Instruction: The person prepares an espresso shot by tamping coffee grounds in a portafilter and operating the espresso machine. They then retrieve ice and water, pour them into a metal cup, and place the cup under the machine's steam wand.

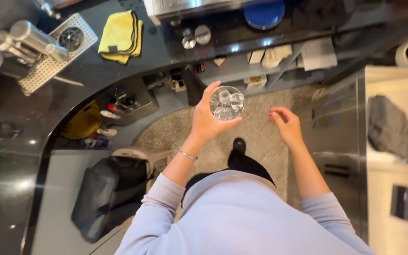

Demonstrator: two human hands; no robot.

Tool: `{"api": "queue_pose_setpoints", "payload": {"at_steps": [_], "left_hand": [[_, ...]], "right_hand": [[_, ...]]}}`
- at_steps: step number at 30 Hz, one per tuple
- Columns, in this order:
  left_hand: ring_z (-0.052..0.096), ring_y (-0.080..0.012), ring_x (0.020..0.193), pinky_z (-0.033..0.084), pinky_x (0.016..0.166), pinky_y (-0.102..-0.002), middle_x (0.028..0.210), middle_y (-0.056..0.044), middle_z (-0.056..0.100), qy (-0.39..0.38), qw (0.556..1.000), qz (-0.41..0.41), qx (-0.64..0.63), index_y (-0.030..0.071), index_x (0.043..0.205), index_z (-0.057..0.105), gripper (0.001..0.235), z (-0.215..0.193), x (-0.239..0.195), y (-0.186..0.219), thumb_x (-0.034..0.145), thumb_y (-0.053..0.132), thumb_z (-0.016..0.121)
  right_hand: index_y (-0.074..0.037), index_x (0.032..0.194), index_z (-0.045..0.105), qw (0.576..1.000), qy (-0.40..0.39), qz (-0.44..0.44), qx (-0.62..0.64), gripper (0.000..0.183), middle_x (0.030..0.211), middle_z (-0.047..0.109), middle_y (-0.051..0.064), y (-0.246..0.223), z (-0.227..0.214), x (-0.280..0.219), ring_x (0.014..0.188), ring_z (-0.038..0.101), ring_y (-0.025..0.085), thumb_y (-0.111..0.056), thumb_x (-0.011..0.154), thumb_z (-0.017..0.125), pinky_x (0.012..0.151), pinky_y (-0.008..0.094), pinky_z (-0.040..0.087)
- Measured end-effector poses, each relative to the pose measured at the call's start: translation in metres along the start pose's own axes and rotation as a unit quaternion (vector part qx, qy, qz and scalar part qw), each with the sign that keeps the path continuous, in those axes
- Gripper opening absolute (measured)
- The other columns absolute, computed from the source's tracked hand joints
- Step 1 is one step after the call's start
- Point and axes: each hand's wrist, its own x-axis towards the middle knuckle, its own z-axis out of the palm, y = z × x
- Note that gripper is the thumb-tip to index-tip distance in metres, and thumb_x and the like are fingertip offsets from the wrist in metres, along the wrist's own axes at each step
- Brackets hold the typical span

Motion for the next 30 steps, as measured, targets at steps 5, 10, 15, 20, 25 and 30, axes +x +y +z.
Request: {"api": "queue_pose_setpoints", "payload": {"at_steps": [5,10,15,20,25,30], "left_hand": [[0.071,-0.0235,0.119,0.056,0.103,-0.035,0.131,-0.012,0.068,0.005,0.999,-0.003,-0.032,0.009,0.148,0.043,0.103,0.029,0.103,0.004,0.065,0.03,0.098],[0.072,-0.0231,0.12,0.058,0.105,-0.035,0.133,-0.011,0.069,-0.005,0.996,0.024,-0.089,0.01,0.15,0.044,0.098,0.062,0.194,-0.026,0.069,0.027,0.097],[0.073,-0.0232,0.117,0.058,0.104,-0.035,0.131,-0.011,0.07,-0.034,0.998,-0.007,-0.049,0.01,0.148,0.047,0.096,0.062,0.255,-0.058,0.067,0.026,0.098],[0.068,-0.0263,0.122,0.054,0.105,-0.037,0.134,-0.013,0.066,-0.093,0.995,0.002,-0.044,0.01,0.147,0.046,0.099,0.059,0.295,-0.092,0.065,0.027,0.098],[0.065,-0.0299,0.124,0.052,0.106,-0.039,0.136,-0.015,0.064,-0.122,0.992,-0.004,-0.004,0.01,0.147,0.047,0.1,0.067,0.31,-0.116,0.063,0.029,0.098],[0.067,-0.0273,0.125,0.054,0.107,-0.038,0.137,-0.013,0.065,-0.102,0.994,-0.048,-0.006,0.011,0.149,0.046,0.1,0.071,0.304,-0.121,0.065,0.033,0.097]], "right_hand": [[0.0,0.117,0.068,0.996,-0.025,-0.078,-0.021,0.017,0.107,0.072,0.008,-0.07,-0.013,0.124,0.098,0.07,0.016,-0.01,0.104,0.062,0.09,0.033,0.06],[0.0,0.116,0.066,0.992,0.036,-0.124,0.01,0.014,0.106,0.072,0.008,-0.095,-0.027,0.234,0.098,0.071,0.016,-0.007,0.106,0.061,0.087,0.033,0.062],[-0.001,0.132,0.062,0.985,0.104,-0.135,-0.015,0.025,0.107,0.074,0.011,-0.114,-0.016,0.315,0.085,0.072,0.013,-0.01,0.109,0.06,0.077,0.027,0.06],[0.001,0.135,0.058,0.981,0.147,-0.119,-0.046,0.033,0.103,0.075,0.013,-0.126,-0.001,0.382,0.076,0.071,0.013,-0.012,0.106,0.066,0.063,0.025,0.054],[0.002,0.133,0.056,0.971,0.185,-0.123,-0.087,0.037,0.101,0.075,0.014,-0.139,0.014,0.411,0.066,0.071,0.012,-0.013,0.104,0.071,0.048,0.025,0.05],[0.001,0.116,0.062,0.975,0.175,-0.068,-0.115,0.02,0.087,0.075,0.008,-0.152,0.022,0.414,0.05,0.057,0.009,-0.014,0.106,0.068,0.042,0.025,0.041]]}}
